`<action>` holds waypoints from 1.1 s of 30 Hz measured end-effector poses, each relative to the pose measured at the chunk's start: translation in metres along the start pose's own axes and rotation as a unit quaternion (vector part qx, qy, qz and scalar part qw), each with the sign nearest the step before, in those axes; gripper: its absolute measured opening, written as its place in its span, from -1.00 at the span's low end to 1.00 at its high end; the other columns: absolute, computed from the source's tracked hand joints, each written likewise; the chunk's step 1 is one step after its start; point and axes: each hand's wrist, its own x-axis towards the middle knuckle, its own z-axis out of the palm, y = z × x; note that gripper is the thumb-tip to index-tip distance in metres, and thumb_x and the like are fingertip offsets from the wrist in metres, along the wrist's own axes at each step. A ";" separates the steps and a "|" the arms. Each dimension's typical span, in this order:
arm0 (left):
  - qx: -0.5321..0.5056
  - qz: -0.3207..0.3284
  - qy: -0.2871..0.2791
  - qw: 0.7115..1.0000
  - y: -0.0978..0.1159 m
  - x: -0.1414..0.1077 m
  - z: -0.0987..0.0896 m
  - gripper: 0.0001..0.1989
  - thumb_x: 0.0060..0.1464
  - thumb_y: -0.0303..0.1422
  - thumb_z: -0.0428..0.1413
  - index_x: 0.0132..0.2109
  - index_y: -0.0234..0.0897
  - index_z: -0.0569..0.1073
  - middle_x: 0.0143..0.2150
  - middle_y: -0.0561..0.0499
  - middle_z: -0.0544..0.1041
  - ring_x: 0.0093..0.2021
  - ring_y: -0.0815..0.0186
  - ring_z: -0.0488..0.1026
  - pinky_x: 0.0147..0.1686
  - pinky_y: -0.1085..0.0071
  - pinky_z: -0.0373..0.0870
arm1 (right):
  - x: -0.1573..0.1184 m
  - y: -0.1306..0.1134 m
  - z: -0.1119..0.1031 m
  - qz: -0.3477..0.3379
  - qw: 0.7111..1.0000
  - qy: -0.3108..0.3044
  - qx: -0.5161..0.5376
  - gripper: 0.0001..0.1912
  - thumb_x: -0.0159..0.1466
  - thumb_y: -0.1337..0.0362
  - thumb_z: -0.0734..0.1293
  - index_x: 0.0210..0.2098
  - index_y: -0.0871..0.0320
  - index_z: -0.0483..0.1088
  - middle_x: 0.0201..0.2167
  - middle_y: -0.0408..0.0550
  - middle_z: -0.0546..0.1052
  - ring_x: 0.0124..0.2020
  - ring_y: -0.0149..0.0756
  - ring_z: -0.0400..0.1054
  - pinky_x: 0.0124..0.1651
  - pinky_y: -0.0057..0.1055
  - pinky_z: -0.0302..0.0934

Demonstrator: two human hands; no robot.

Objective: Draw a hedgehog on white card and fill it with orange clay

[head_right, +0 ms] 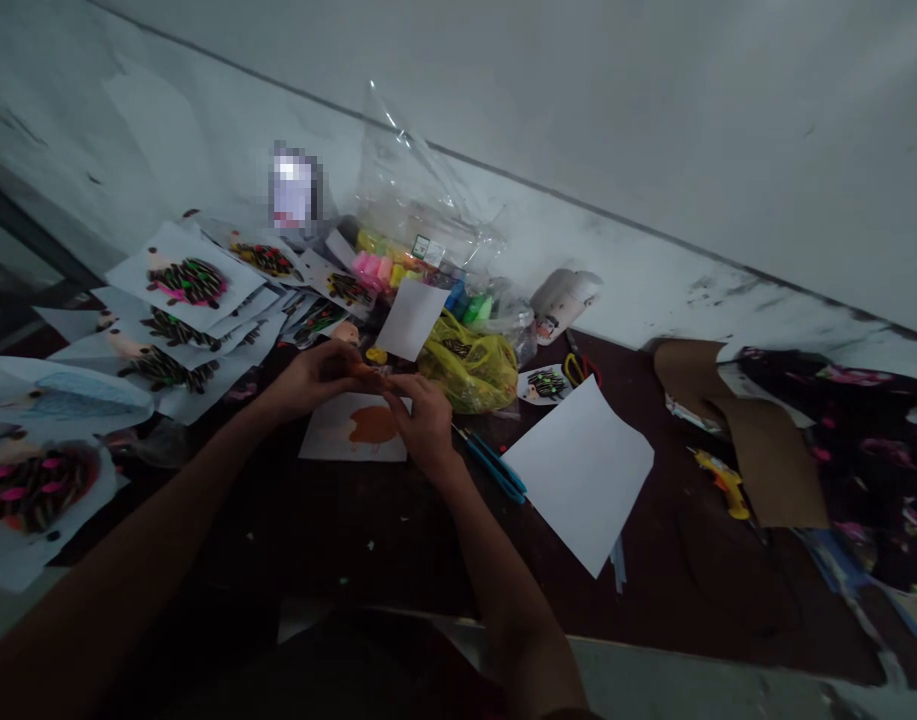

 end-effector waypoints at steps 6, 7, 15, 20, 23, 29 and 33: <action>-0.079 -0.026 -0.003 0.996 0.009 -0.003 -0.001 -0.63 -0.06 -0.20 0.34 -0.18 -0.26 0.41 -0.24 -0.02 0.58 -0.22 0.19 0.59 -0.20 0.28 0.53 | 0.000 -0.002 0.000 0.012 0.999 0.006 0.030 -0.82 0.35 0.26 0.33 -0.17 0.09 0.60 -0.23 -0.04 0.66 -0.18 -0.24 0.53 -0.03 -0.33 0.38; -0.091 -0.032 0.005 0.995 0.011 -0.004 -0.001 -0.62 -0.06 -0.21 0.34 -0.15 -0.26 0.41 -0.23 -0.02 0.60 -0.21 0.19 0.59 -0.18 0.27 0.53 | -0.001 -0.001 0.001 0.012 0.999 0.005 0.043 -0.81 0.35 0.27 0.33 -0.15 0.09 0.60 -0.22 -0.04 0.67 -0.17 -0.24 0.54 -0.03 -0.33 0.38; -0.126 -0.077 -0.026 0.989 0.013 -0.006 0.017 -0.58 -0.16 -0.16 0.38 -0.17 -0.31 0.55 -0.24 -0.07 0.64 -0.24 0.18 0.58 -0.16 0.24 0.53 | -0.002 -0.005 0.009 0.021 0.995 0.040 0.086 -0.86 0.31 0.23 0.38 -0.24 0.12 0.58 -0.31 -0.07 0.64 -0.30 -0.30 0.48 -0.17 -0.38 0.36; -0.084 -0.065 0.002 0.994 0.017 -0.007 0.026 -0.60 -0.10 -0.06 0.35 -0.27 -0.32 0.58 -0.40 -0.02 0.58 -0.40 0.27 0.50 -0.34 0.33 0.47 | -0.002 -0.011 0.008 -0.012 0.998 0.045 0.035 -0.88 0.30 0.29 0.33 -0.31 0.11 0.53 -0.35 -0.08 0.55 -0.30 -0.32 0.42 -0.16 -0.39 0.33; -0.078 -0.066 0.013 0.995 0.020 -0.009 0.028 -0.57 -0.10 -0.03 0.34 -0.28 -0.33 0.58 -0.45 0.00 0.54 -0.45 0.29 0.47 -0.39 0.35 0.45 | -0.002 -0.011 0.009 -0.005 0.999 0.048 0.020 -0.87 0.28 0.29 0.31 -0.39 0.10 0.47 -0.40 -0.11 0.50 -0.33 -0.33 0.38 -0.18 -0.38 0.31; -0.068 -0.096 0.017 0.993 0.018 -0.008 0.022 -0.61 -0.07 -0.05 0.33 -0.36 -0.33 0.52 -0.54 0.02 0.50 -0.51 0.30 0.46 -0.45 0.37 0.44 | 0.000 -0.010 0.005 0.063 0.982 0.019 0.178 -0.86 0.25 0.20 0.33 -0.39 0.11 0.44 -0.43 -0.15 0.50 -0.39 -0.36 0.38 -0.27 -0.42 0.32; -0.061 -0.121 0.054 0.989 0.006 -0.004 0.006 -0.57 -0.17 -0.15 0.38 -0.21 -0.34 0.52 -0.43 -0.02 0.58 -0.55 0.34 0.44 -0.56 0.43 0.36 | 0.003 -0.003 -0.010 0.095 0.968 -0.020 0.230 -0.80 0.25 0.11 0.37 -0.33 0.11 0.48 -0.35 -0.11 0.56 -0.33 -0.32 0.43 -0.23 -0.39 0.34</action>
